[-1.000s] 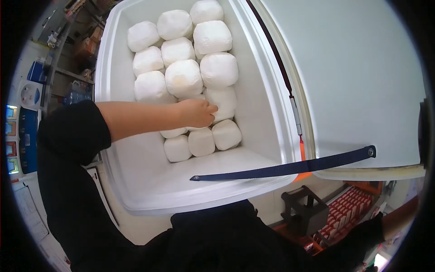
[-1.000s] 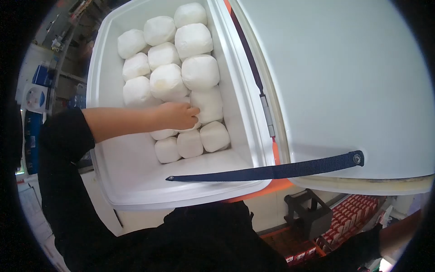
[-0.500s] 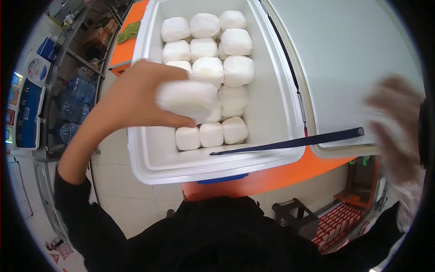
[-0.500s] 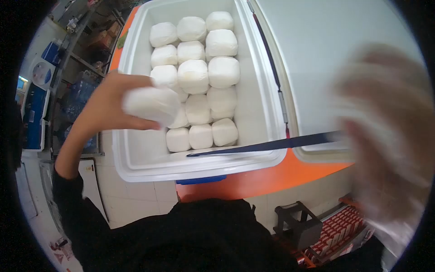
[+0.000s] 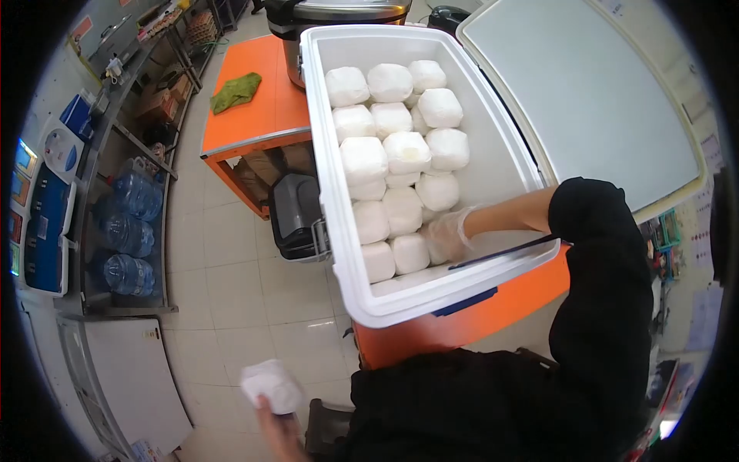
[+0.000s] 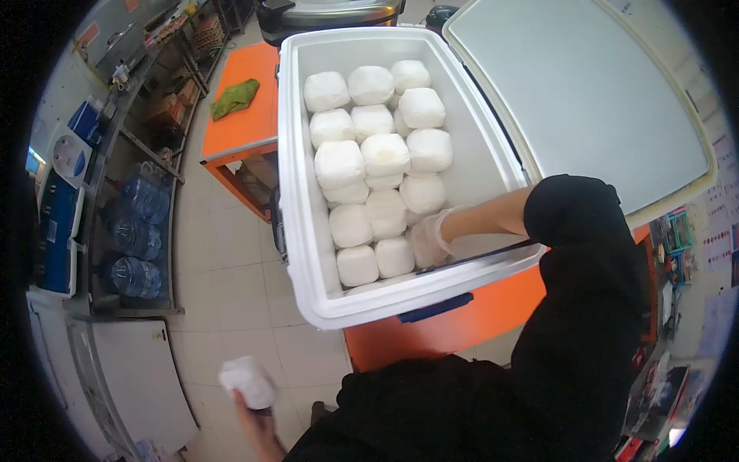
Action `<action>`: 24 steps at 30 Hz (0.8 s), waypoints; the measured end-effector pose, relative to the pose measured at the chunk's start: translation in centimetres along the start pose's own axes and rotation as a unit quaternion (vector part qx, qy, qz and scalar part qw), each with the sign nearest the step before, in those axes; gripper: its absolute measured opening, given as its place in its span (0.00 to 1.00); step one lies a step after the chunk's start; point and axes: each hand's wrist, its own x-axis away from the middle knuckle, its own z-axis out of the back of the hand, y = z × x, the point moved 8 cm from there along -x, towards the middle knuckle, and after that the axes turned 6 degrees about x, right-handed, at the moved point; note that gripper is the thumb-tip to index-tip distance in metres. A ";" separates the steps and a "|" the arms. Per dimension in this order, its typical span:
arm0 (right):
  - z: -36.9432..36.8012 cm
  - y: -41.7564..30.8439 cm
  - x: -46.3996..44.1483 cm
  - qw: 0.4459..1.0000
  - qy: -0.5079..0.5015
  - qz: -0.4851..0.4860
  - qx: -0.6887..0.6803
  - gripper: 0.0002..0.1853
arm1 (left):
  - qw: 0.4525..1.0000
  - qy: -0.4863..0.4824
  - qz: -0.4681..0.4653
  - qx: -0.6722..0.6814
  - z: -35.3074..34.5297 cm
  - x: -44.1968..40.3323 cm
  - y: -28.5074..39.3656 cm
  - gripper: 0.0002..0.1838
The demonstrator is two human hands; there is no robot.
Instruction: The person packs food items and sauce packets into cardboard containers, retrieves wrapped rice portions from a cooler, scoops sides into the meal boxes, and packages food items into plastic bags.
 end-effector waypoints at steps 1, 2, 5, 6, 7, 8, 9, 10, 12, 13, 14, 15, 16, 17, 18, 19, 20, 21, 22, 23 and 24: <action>-0.2 -0.1 -0.7 1.000 -0.010 0.009 0.017 0.30 | 0.999 -0.012 0.027 0.016 -0.1 -0.3 -2.3 0.36; 0.2 0.6 -0.9 1.000 -0.020 -0.010 0.006 0.30 | 0.998 -0.024 0.054 0.032 -0.7 -0.2 -3.8 0.36; -3.4 2.3 -5.3 0.999 -0.008 -0.006 0.046 0.29 | 0.973 -0.089 0.145 0.154 -4.3 1.5 -6.5 0.32; -4.7 2.6 -6.4 0.997 0.003 0.006 0.072 0.29 | 0.964 -0.143 0.163 0.157 -5.8 1.9 -7.2 0.33; -3.9 2.1 -5.6 0.996 0.032 0.036 0.076 0.28 | 0.950 -0.200 0.179 0.158 -7.6 2.3 -7.5 0.33; -2.8 1.3 -4.1 0.993 0.062 0.067 0.081 0.27 | 0.946 -0.223 0.197 0.126 -9.0 2.9 -7.7 0.33; -1.8 0.5 -2.4 0.987 0.091 0.097 0.086 0.27 | 0.941 -0.245 0.213 0.093 -10.5 3.7 -7.7 0.33; -1.0 0.6 -1.2 0.991 0.065 0.065 0.094 0.27 | 0.934 -0.267 0.229 0.061 -11.9 4.5 -8.0 0.34; 1.3 -0.2 1.5 0.995 0.014 0.006 0.101 0.28 | 0.920 -0.337 0.201 -0.011 -13.7 5.0 -9.5 0.34; 4.1 -0.3 4.6 0.997 0.043 -0.034 0.060 0.29 | 0.909 -0.371 0.187 -0.047 -14.7 5.5 -10.1 0.34; 6.7 0.0 8.5 0.995 0.072 -0.073 0.020 0.30 | 0.902 -0.387 0.178 -0.064 -16.1 6.1 -10.2 0.33; 9.0 0.4 12.2 0.979 0.186 -0.080 -0.012 0.29 | 0.895 -0.404 0.169 -0.081 -17.7 6.6 -10.2 0.33; 10.8 0.6 16.1 0.951 0.296 -0.083 -0.041 0.29 | 0.890 -0.417 0.159 -0.095 -19.0 7.3 -10.3 0.33; 12.0 -1.3 21.7 0.878 0.466 -0.104 0.033 0.27 | 0.883 -0.427 0.178 -0.083 -19.9 8.0 -10.6 0.33; 12.3 -2.9 26.0 0.854 0.506 -0.114 -0.035 0.26 | 0.878 -0.433 0.195 -0.057 -20.7 8.9 -11.0 0.35; 12.4 -4.6 30.4 0.823 0.547 -0.118 -0.102 0.25 | 0.873 -0.438 0.210 -0.031 -21.5 9.8 -11.3 0.37; 10.9 -5.8 31.2 0.830 0.480 -0.063 -0.278 0.24 | 0.868 -0.444 0.225 -0.004 -22.1 10.7 -11.7 0.39; 9.0 -7.1 32.1 0.797 0.407 -0.037 -0.445 0.24 | 0.845 -0.487 0.218 0.036 -23.1 11.8 -11.8 0.42; 6.8 -9.5 32.4 0.738 0.353 0.035 -0.574 0.22 | 0.819 -0.528 0.211 0.077 -23.9 12.7 -12.1 0.44; 4.2 -11.3 31.3 0.694 0.327 0.039 -0.640 0.21 | 0.790 -0.567 0.202 0.117 -24.5 13.6 -12.4 0.47; 1.3 -13.0 29.5 0.645 0.301 0.045 -0.701 0.20 | 0.800 -0.558 0.210 0.069 -23.9 13.6 -14.3 0.47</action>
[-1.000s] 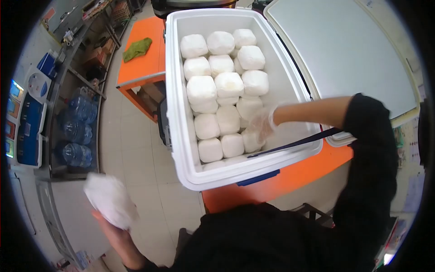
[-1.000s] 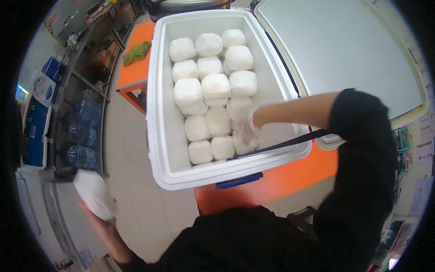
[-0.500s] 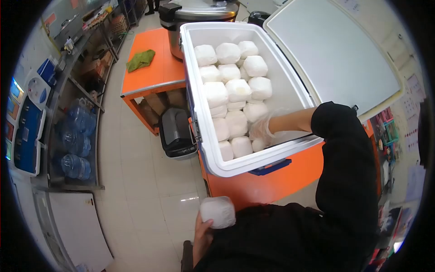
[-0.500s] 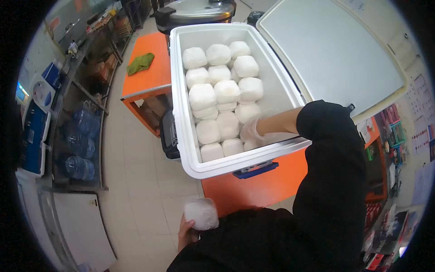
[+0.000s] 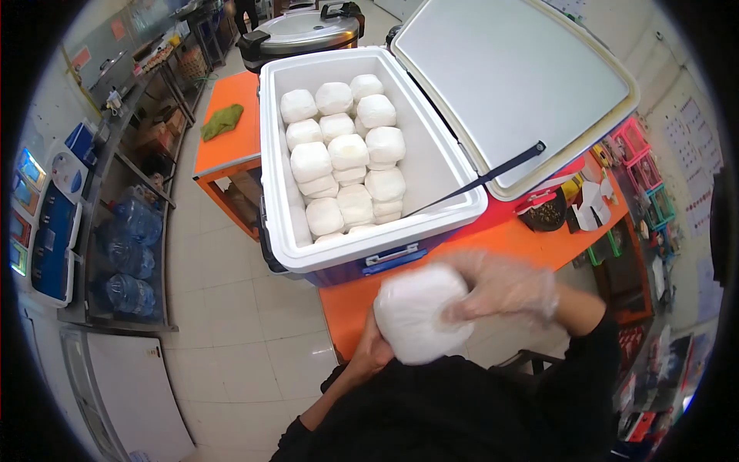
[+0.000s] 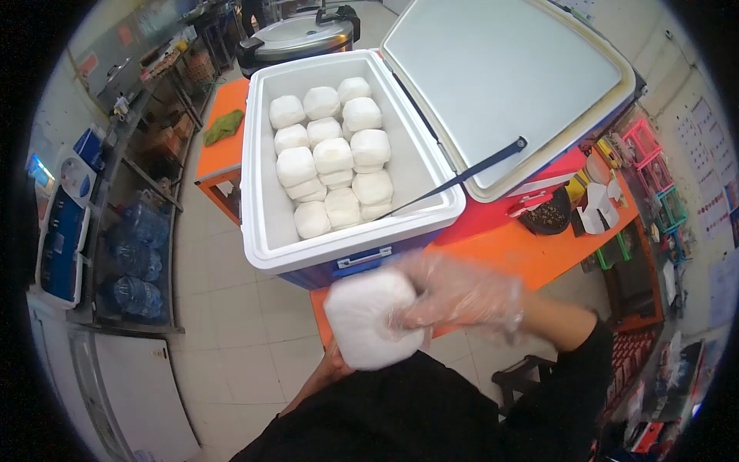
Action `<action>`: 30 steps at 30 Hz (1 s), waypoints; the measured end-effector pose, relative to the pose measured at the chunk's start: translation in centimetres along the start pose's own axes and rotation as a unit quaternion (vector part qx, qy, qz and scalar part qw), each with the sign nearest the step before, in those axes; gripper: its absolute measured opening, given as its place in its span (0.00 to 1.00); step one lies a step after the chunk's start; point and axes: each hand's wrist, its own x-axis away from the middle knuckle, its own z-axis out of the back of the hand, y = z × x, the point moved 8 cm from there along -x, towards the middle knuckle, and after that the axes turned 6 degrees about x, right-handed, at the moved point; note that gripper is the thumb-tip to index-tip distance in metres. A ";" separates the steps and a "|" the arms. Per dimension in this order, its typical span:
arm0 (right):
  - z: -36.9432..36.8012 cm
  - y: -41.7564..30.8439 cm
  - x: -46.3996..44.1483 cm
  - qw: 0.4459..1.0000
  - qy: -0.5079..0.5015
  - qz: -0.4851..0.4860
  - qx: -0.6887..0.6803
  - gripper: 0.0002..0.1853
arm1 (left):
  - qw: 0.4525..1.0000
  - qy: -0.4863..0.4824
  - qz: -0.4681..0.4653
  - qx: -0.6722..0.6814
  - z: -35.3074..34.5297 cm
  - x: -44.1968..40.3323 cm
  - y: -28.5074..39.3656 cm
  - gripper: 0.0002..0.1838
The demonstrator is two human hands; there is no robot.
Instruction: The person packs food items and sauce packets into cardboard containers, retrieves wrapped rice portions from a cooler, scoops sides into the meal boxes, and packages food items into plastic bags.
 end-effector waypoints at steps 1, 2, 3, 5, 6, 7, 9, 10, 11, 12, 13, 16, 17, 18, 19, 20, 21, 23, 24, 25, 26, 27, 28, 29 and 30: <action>-2.3 4.0 0.5 0.992 -0.017 -0.065 -0.108 0.20 | 0.999 0.024 0.030 -0.033 1.3 0.6 -2.1 0.48; -4.0 6.9 1.1 0.967 -0.036 -0.130 -0.214 0.19 | 0.995 0.048 0.060 -0.066 2.5 1.3 -4.1 0.48; -3.5 6.9 1.4 0.993 -0.036 -0.113 -0.021 0.20 | 0.988 0.072 0.090 -0.099 3.3 1.8 -5.4 0.48; -2.3 5.9 2.0 0.930 -0.026 -0.068 0.361 0.21 | 0.978 0.124 0.152 -0.071 2.8 2.1 -5.9 0.47; -0.6 4.9 3.1 0.916 0.044 -0.038 0.398 0.21 | 0.970 0.147 0.182 -0.059 2.5 2.4 -6.0 0.46; 0.9 3.3 4.9 0.895 0.111 -0.010 0.432 0.21 | 0.970 0.158 0.169 -0.070 2.1 3.1 -5.9 0.45; 7.4 -1.0 11.9 0.760 0.448 0.103 0.459 0.22 | 0.969 0.178 0.142 -0.093 1.6 5.0 -5.8 0.44; 11.3 0.2 15.8 0.615 0.579 0.123 0.521 0.23 | 0.969 0.198 0.118 -0.085 1.1 5.7 -5.2 0.43; 14.8 0.4 18.2 0.516 0.658 0.152 0.527 0.23 | 0.968 0.218 0.094 -0.077 0.7 6.3 -4.4 0.43; 16.7 -0.7 18.5 0.489 0.677 0.179 0.521 0.22 | 0.967 0.237 0.070 -0.069 0.7 7.0 -3.8 0.42; 18.5 -2.0 17.7 0.499 0.673 0.187 0.514 0.22 | 0.964 0.255 0.061 -0.048 1.7 8.2 -4.1 0.42; 21.8 -5.8 13.1 0.580 0.632 0.147 0.493 0.21 | 0.955 0.296 0.017 -0.015 4.3 12.8 -5.0 0.40; 22.1 -7.0 11.9 0.604 0.618 0.128 0.487 0.21 | 0.953 0.301 -0.009 -0.025 4.3 13.9 -4.4 0.39; 22.0 -8.1 10.8 0.626 0.603 0.109 0.482 0.20 | 0.951 0.305 -0.034 -0.036 4.5 15.1 -3.9 0.39; 21.3 -9.3 10.0 0.641 0.591 0.094 0.480 0.20 | 0.946 0.318 -0.036 -0.040 5.5 16.6 -4.1 0.38; 20.5 -10.6 9.3 0.650 0.582 0.084 0.482 0.20 | 0.943 0.329 -0.042 -0.018 6.0 17.7 -4.3 0.38; 19.0 -11.8 9.0 0.654 0.575 0.075 0.486 0.19 | 0.941 0.336 -0.046 0.003 6.4 18.4 -4.4 0.38; 14.7 -14.5 8.6 0.653 0.564 0.067 0.501 0.19 | 0.940 0.338 -0.051 0.008 6.6 18.7 -3.8 0.39; 12.0 -15.7 8.6 0.654 0.556 0.061 0.509 0.19 | 0.942 0.332 -0.053 -0.008 6.6 18.5 -3.3 0.39; 9.0 -16.9 8.3 0.659 0.541 0.050 0.520 0.19 | 0.943 0.327 -0.049 -0.023 6.5 18.3 -3.0 0.39; 5.5 -17.8 7.4 0.664 0.520 0.040 0.536 0.18 | 0.945 0.322 -0.051 -0.028 6.3 17.6 -2.8 0.39; 3.6 -18.7 6.5 0.665 0.500 0.052 0.552 0.18 | 0.947 0.316 -0.053 -0.032 5.9 16.3 -2.6 0.40; 1.3 -18.6 2.9 0.544 0.491 0.243 0.635 0.12 | 0.946 0.317 -0.053 -0.033 5.3 15.4 -2.6 0.40; -2.4 -17.9 1.2 0.350 0.487 0.394 0.697 0.08 | 0.950 0.304 -0.056 -0.038 4.6 14.2 -2.4 0.40; -4.0 -15.8 -2.6 0.251 0.471 0.319 0.783 0.07 | 0.954 0.291 -0.059 -0.043 3.9 12.7 -2.1 0.39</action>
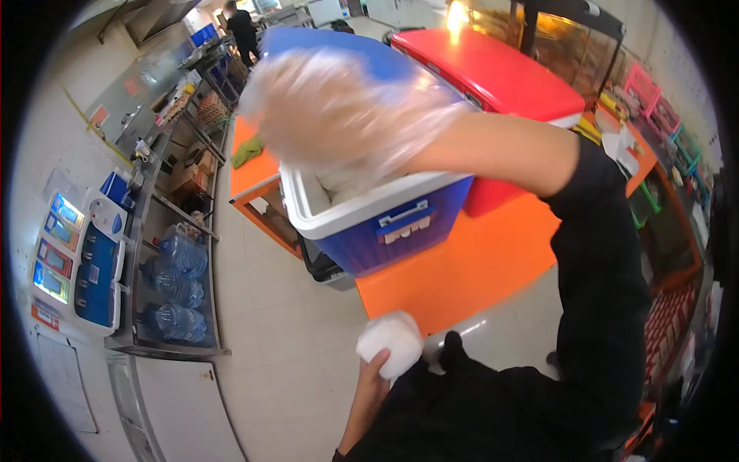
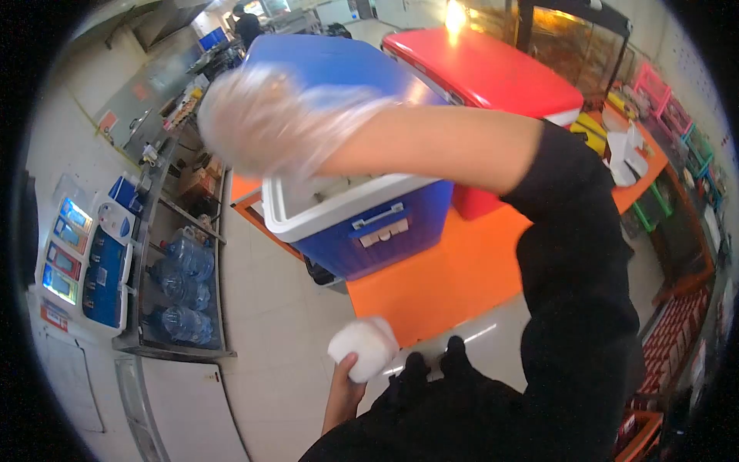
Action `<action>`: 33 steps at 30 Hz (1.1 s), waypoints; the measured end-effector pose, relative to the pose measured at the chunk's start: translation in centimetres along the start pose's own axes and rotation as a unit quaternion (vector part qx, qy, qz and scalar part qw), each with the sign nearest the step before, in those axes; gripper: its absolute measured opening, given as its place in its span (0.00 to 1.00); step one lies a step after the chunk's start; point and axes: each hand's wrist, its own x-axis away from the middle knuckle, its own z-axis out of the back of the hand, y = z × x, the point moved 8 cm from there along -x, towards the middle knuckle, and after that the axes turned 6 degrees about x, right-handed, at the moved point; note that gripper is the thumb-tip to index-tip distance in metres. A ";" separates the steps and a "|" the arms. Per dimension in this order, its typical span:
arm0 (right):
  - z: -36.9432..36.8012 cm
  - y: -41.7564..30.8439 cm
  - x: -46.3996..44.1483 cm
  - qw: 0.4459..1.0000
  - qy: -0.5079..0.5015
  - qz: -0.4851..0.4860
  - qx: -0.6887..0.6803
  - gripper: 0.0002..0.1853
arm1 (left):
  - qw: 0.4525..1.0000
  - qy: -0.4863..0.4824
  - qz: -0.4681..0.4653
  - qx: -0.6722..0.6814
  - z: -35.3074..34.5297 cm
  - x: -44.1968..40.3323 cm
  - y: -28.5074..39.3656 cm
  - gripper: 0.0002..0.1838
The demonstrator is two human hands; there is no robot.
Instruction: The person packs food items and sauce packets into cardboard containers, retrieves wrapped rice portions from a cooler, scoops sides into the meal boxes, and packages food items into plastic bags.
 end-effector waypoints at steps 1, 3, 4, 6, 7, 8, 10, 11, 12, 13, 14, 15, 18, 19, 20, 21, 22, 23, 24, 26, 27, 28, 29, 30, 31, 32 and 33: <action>1.4 -1.1 0.4 0.990 -0.023 -0.010 -0.135 0.10 | 1.000 -0.009 0.002 -0.001 -1.3 -0.5 -0.2 0.39; 2.1 -2.1 1.2 0.953 -0.012 -0.040 -0.301 0.18 | 1.000 -0.007 0.009 -0.001 -3.8 -1.6 -0.9 0.38; 1.7 -2.5 1.7 0.942 0.016 -0.057 -0.331 0.20 | 1.000 -0.016 0.024 -0.004 -5.0 -2.5 -1.6 0.37; 0.8 -1.3 5.5 0.924 0.013 -0.097 -0.370 0.20 | 0.998 -0.010 0.044 -0.048 -8.6 -3.1 -2.8 0.37; 0.4 0.7 9.1 0.922 -0.016 -0.116 -0.369 0.19 | 0.997 -0.025 0.043 -0.061 -10.3 -4.3 -4.0 0.37; 0.4 3.2 13.4 0.919 -0.044 -0.135 -0.368 0.18 | 0.996 -0.040 0.041 -0.073 -11.9 -5.4 -5.4 0.37; 1.9 9.2 22.8 0.913 -0.100 -0.172 -0.355 0.16 | 0.994 -0.058 0.048 -0.080 -15.3 -7.1 -9.0 0.36; 3.0 12.2 27.5 0.910 -0.127 -0.192 -0.344 0.16 | 0.994 -0.060 0.057 -0.077 -17.0 -8.0 -11.3 0.36; 3.1 13.4 33.4 0.902 -0.172 -0.212 -0.333 0.15 | 0.993 -0.061 0.067 -0.074 -19.1 -8.9 -14.0 0.36; 3.1 14.6 39.3 0.893 -0.217 -0.231 -0.321 0.15 | 0.992 -0.079 0.046 -0.088 -21.9 -10.2 -16.9 0.36; 1.4 14.5 46.4 0.750 -0.375 -0.333 -0.432 0.17 | 0.990 -0.098 0.026 -0.100 -24.9 -11.5 -20.3 0.37; 1.0 14.1 54.2 0.583 -0.512 -0.436 -0.456 0.19 | 0.987 -0.117 0.004 -0.111 -28.1 -12.7 -23.9 0.37; 3.8 12.6 71.3 0.525 -0.318 -0.563 -0.554 0.28 | 0.970 -0.181 -0.033 -0.159 -38.6 -15.3 -36.1 0.39; 4.4 13.2 74.9 0.416 -0.260 -0.641 -0.590 0.30 | 0.970 -0.163 -0.029 -0.179 -41.3 -15.3 -40.3 0.41; 4.9 14.8 78.7 0.352 -0.222 -0.697 -0.584 0.31 | 0.956 -0.171 -0.065 -0.228 -44.7 -15.2 -44.8 0.41; 5.4 16.3 82.6 0.289 -0.175 -0.748 -0.572 0.32 | 0.939 -0.180 -0.101 -0.276 -48.4 -15.1 -49.5 0.41; 5.6 18.6 86.3 0.280 -0.162 -0.781 -0.533 0.32 | 0.920 -0.182 -0.143 -0.316 -51.8 -14.8 -53.1 0.41; 5.7 20.9 89.7 0.271 -0.149 -0.813 -0.493 0.32 | 0.927 -0.237 -0.131 -0.259 -55.2 -14.4 -56.1 0.42; 5.3 23.0 92.5 0.288 -0.165 -0.823 -0.462 0.33 | 0.928 -0.290 -0.118 -0.201 -58.4 -14.2 -58.7 0.43; 4.0 27.1 97.5 0.319 -0.212 -0.827 -0.412 0.34 | 0.941 -0.306 -0.078 -0.123 -63.0 -14.8 -63.3 0.43; 2.7 28.9 99.5 0.341 -0.226 -0.813 -0.415 0.33 | 0.952 -0.282 -0.049 -0.106 -64.5 -15.9 -65.6 0.43; 0.9 30.2 101.5 0.360 -0.238 -0.797 -0.423 0.32 | 0.963 -0.254 -0.022 -0.092 -65.7 -17.2 -67.6 0.43; -1.1 31.4 103.5 0.378 -0.250 -0.780 -0.431 0.32 | 0.952 -0.301 -0.057 -0.001 -68.4 -18.0 -68.0 0.40; -3.8 32.2 106.0 0.382 -0.250 -0.770 -0.445 0.31 | 0.957 -0.283 -0.055 0.036 -69.2 -20.5 -69.6 0.35; -7.1 32.9 108.7 0.385 -0.247 -0.762 -0.458 0.30 | 0.975 -0.221 -0.029 0.020 -70.0 -23.6 -71.1 0.34; -10.2 34.0 110.6 0.389 -0.244 -0.754 -0.470 0.29 | 0.988 -0.157 -0.003 0.005 -70.5 -26.6 -72.4 0.33; -12.3 36.6 111.6 0.500 -0.282 -0.716 -0.397 0.28 | 0.991 -0.133 -0.016 0.012 -70.3 -29.3 -73.2 0.32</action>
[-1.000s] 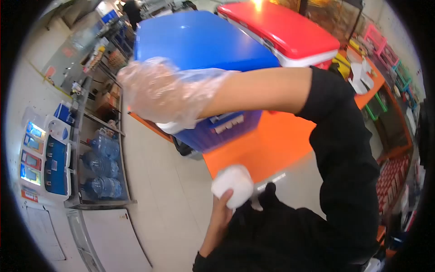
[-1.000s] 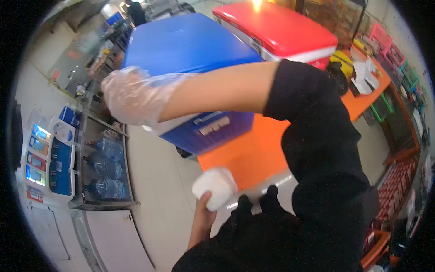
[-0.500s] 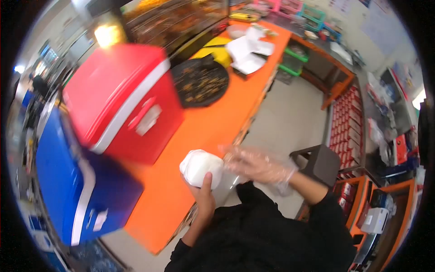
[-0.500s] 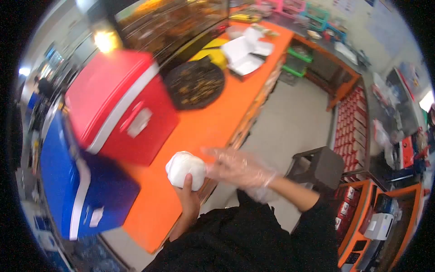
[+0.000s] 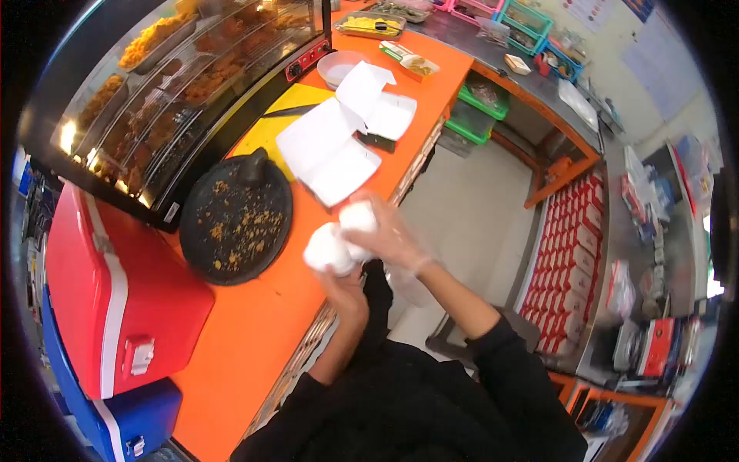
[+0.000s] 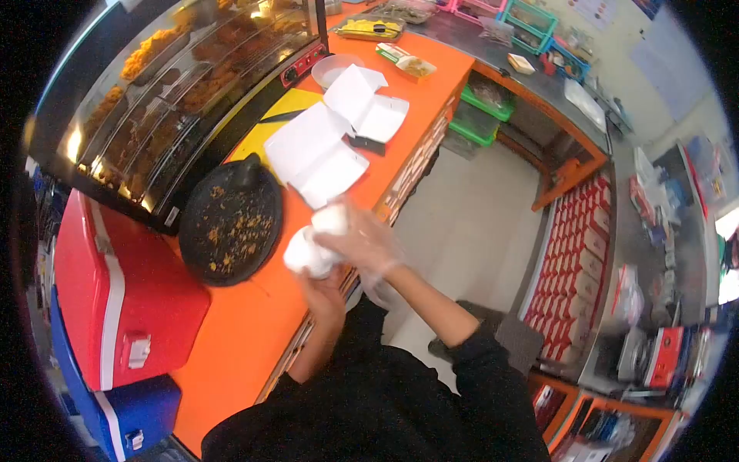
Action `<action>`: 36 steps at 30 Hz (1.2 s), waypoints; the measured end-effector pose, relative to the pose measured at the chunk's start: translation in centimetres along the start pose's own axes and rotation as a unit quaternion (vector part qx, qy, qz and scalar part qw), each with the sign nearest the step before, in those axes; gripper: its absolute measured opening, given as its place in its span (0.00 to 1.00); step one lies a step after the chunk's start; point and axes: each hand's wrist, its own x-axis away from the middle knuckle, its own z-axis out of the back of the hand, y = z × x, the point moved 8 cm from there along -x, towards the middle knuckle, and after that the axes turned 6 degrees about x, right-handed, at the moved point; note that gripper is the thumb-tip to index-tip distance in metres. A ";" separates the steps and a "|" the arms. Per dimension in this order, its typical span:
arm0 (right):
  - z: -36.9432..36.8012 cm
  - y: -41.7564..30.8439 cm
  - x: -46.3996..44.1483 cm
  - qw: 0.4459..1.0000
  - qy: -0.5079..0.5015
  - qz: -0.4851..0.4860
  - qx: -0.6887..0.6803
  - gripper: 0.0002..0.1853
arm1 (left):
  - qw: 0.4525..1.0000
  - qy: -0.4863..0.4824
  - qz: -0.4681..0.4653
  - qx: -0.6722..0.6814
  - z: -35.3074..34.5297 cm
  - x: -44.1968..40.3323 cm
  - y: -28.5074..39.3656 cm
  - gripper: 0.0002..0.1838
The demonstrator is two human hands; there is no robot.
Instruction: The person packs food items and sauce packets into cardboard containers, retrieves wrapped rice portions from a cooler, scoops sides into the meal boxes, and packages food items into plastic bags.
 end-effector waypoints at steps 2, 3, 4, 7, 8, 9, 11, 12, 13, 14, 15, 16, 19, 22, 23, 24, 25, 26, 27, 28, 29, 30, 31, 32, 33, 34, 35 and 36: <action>1.2 0.0 -7.2 0.977 0.062 0.078 0.187 0.29 | 0.998 0.047 -0.037 0.017 2.2 -5.3 -2.1 0.31; 1.1 0.6 -11.0 0.961 0.076 0.084 0.253 0.29 | 0.996 0.070 -0.049 0.005 1.9 -7.6 -2.3 0.30; -1.2 3.7 -15.0 0.962 0.043 0.028 0.269 0.30 | 0.993 0.101 -0.063 -0.009 1.9 -9.1 -2.0 0.30; -7.7 10.7 -20.2 0.938 0.014 0.005 0.346 0.33 | 0.979 0.164 -0.114 -0.029 0.9 -12.2 -2.9 0.29; -8.6 12.0 -21.0 0.940 -0.075 -0.013 0.334 0.34 | 0.974 0.179 -0.135 -0.033 0.1 -13.2 -3.0 0.29; -9.3 13.3 -22.0 0.932 -0.163 -0.029 0.322 0.34 | 0.966 0.198 -0.155 -0.052 -0.8 -14.1 -3.1 0.29; -6.1 11.2 -23.8 0.933 -0.152 0.085 0.316 0.41 | 0.956 0.222 -0.172 -0.084 -3.7 -16.5 -4.2 0.31; -3.6 9.7 -22.8 0.931 -0.079 0.199 0.296 0.40 | 0.954 0.208 -0.168 -0.134 -4.7 -17.0 -4.3 0.31; -0.8 8.0 -22.1 0.912 -0.003 0.308 0.270 0.38 | 0.950 0.194 -0.163 -0.183 -5.1 -17.2 -4.1 0.31; 1.8 6.4 -22.9 0.926 -0.063 0.325 0.181 0.36 | 0.943 0.180 -0.157 -0.231 -5.9 -17.6 -4.1 0.31; 5.1 3.8 -23.4 0.929 -0.123 0.338 0.090 0.34 | 0.943 0.143 -0.105 -0.281 -7.4 -18.5 -5.1 0.31; 6.9 2.7 -24.1 0.917 -0.182 0.354 -0.003 0.32 | 0.936 0.109 -0.060 -0.328 -8.8 -19.2 -6.0 0.31; 7.2 5.6 -25.2 0.858 -0.273 0.422 0.107 0.29 | 0.929 0.044 0.056 -0.363 -12.6 -20.2 -10.5 0.31; 8.6 10.6 -28.4 0.863 -0.372 0.342 -0.019 0.30 | 0.978 -0.015 0.122 -0.167 -19.0 -20.7 -14.8 0.32; 10.8 11.4 -29.8 0.872 -0.350 0.340 -0.044 0.30 | 0.972 0.053 0.082 -0.212 -18.5 -20.7 -14.1 0.32; 13.2 12.3 -31.9 0.904 -0.311 0.286 -0.053 0.31 | 0.958 0.121 0.042 -0.257 -17.6 -19.9 -13.0 0.32; 13.4 14.3 -33.4 0.921 -0.309 0.236 0.018 0.32 | 0.936 0.189 0.003 -0.298 -16.7 -18.8 -11.9 0.32; 13.3 16.7 -34.7 0.931 -0.302 0.184 0.089 0.33 | 0.875 0.289 -0.106 -0.373 -14.8 -17.3 -10.1 0.29; 13.4 19.0 -36.1 0.934 -0.291 0.131 0.159 0.34 | 0.786 0.385 -0.208 -0.436 -12.7 -15.3 -9.1 0.25; 11.7 20.7 -36.8 0.884 -0.432 0.050 0.170 0.39 | 0.726 0.418 -0.241 -0.490 -10.9 -14.5 -9.1 0.23; 10.8 21.9 -37.3 0.887 -0.397 0.097 0.217 0.40 | 0.660 0.448 -0.270 -0.539 -9.0 -13.8 -9.1 0.21; 8.8 24.1 -37.0 0.886 -0.355 0.149 0.259 0.40 | 0.586 0.478 -0.299 -0.582 -8.0 -13.2 -9.2 0.20; 7.3 25.9 -36.4 0.881 -0.308 0.200 0.297 0.41 | 0.655 0.440 -0.255 -0.559 -6.3 -14.0 -10.6 0.19; 7.0 27.7 -35.6 0.886 -0.275 0.243 0.283 0.40 | 0.718 0.397 -0.211 -0.532 -5.0 -14.6 -11.8 0.18; 7.1 28.5 -35.4 0.887 -0.241 0.295 0.263 0.40 | 0.772 0.355 -0.176 -0.498 -4.5 -14.9 -12.8 0.18; 8.5 27.7 -35.0 0.885 -0.275 0.293 0.236 0.38 | 0.742 0.363 -0.176 -0.535 -5.1 -14.3 -13.1 0.19; 10.3 26.3 -34.8 0.881 -0.310 0.291 0.210 0.37 | 0.711 0.373 -0.174 -0.570 -5.9 -14.1 -13.8 0.20; 11.0 26.5 -34.3 0.874 -0.330 0.299 0.195 0.36 | 0.683 0.379 -0.160 -0.603 -6.5 -13.9 -15.1 0.20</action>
